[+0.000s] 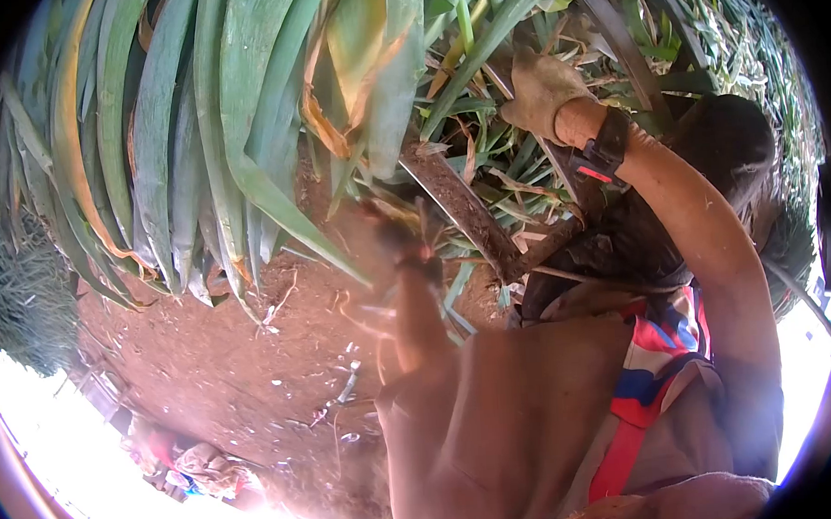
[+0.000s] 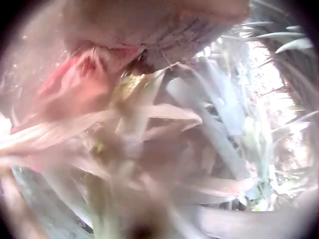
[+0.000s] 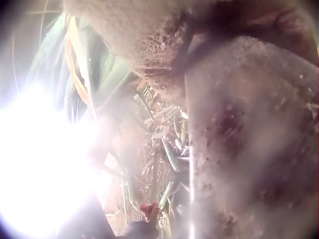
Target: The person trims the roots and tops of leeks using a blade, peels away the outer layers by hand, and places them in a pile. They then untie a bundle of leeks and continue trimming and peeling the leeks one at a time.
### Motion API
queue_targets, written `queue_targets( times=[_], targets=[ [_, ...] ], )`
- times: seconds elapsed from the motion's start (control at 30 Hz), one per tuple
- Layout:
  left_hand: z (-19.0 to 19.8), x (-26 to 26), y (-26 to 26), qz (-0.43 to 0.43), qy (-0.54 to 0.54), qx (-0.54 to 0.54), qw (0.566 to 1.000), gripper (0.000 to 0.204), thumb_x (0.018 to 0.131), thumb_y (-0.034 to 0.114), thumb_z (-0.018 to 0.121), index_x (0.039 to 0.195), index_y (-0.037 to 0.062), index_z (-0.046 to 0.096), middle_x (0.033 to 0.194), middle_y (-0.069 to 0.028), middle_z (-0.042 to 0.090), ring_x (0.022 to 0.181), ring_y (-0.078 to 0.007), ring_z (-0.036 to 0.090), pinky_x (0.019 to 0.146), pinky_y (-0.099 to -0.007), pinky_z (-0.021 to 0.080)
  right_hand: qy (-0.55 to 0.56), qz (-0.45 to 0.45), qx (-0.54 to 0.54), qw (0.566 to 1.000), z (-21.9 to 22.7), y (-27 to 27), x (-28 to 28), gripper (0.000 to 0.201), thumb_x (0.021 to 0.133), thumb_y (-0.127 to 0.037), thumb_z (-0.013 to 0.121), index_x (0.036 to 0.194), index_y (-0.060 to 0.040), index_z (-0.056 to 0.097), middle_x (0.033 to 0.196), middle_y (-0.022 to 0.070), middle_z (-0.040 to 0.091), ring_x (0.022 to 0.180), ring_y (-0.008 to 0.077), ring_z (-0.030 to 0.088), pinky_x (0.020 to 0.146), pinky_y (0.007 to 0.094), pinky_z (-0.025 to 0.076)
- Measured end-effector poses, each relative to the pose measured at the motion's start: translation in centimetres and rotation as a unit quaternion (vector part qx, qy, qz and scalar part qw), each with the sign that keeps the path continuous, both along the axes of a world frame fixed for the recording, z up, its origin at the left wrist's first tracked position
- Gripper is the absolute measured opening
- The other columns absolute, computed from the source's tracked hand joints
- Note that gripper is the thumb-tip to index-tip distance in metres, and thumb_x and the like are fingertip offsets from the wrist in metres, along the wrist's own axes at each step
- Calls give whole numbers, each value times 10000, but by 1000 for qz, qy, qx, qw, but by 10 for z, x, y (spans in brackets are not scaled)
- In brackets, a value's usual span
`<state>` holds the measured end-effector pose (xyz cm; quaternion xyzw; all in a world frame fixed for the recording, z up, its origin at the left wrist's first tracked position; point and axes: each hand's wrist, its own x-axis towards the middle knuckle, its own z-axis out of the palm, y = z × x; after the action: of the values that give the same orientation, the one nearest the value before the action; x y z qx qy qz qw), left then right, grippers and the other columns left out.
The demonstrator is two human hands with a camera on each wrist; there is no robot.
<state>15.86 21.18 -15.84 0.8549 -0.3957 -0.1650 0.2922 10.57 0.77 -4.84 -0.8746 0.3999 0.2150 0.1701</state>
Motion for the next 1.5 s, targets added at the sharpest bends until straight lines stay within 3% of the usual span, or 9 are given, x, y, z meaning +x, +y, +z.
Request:
queue_targets(
  times=[0.67,0.9,0.93,1.0,1.07,1.2,1.3,1.43,1.5],
  targets=[
    [-18,20,-33,-7,-76,24,997,414,870,175,557,1252,24,512,918,-96,657,851,-230,622,778,-326,499,-30,-7,23,999,-1,-1,0,498,695,-192,695,1054,94,504,882,266,637,839,403,648,734,442,534],
    [-23,28,-31,-85,-278,-19,957,428,871,181,554,1263,20,501,914,-97,660,850,-232,625,778,-328,500,8,7,31,999,28,0,1,513,754,-194,641,1117,134,489,946,274,645,894,381,658,775,422,538],
    [-18,27,-21,-105,-266,-26,958,430,871,182,554,1265,19,499,914,-97,660,850,-232,625,778,-329,501,-41,25,20,999,30,0,-6,541,753,-202,646,1135,145,483,961,278,643,901,375,660,774,422,539],
    [3,21,17,-33,118,18,992,176,888,108,512,1032,19,560,844,-97,634,750,-221,605,706,-343,506,117,6,77,990,37,-6,5,522,822,-368,662,1290,-164,552,1201,126,594,1099,264,584,890,421,520],
    [28,10,46,91,317,55,943,117,896,71,492,928,14,589,819,-106,622,706,-225,598,673,-353,510,-1,61,93,994,66,-10,-17,493,801,-295,651,1262,-138,573,1180,106,620,1103,268,588,981,458,435],
    [93,-30,69,40,192,66,978,149,896,73,493,980,-9,585,859,-143,629,728,-264,609,681,-362,515,21,106,54,993,50,-3,-35,525,766,-378,692,1118,2,607,948,154,677,826,314,679,708,391,565],
    [131,-58,65,-21,60,67,996,181,895,74,495,1018,-26,582,888,-172,635,744,-294,617,687,-369,519,4,180,54,982,66,22,-55,522,841,-538,580,956,-38,679,822,122,679,749,278,678,579,402,538],
    [170,-85,46,-83,-14,82,993,227,895,95,507,1058,-43,582,940,-202,638,795,-315,625,721,-372,517,-163,189,324,913,88,39,-78,707,824,-712,501,693,-32,640,615,112,605,595,257,584,595,413,497],
    [196,-95,27,-120,3,125,985,251,894,135,529,1060,-43,586,985,-206,633,863,-296,627,777,-364,504,-150,133,489,849,134,41,-90,639,800,-652,593,739,-20,663,618,116,613,626,259,614,619,411,509]
  ],
)
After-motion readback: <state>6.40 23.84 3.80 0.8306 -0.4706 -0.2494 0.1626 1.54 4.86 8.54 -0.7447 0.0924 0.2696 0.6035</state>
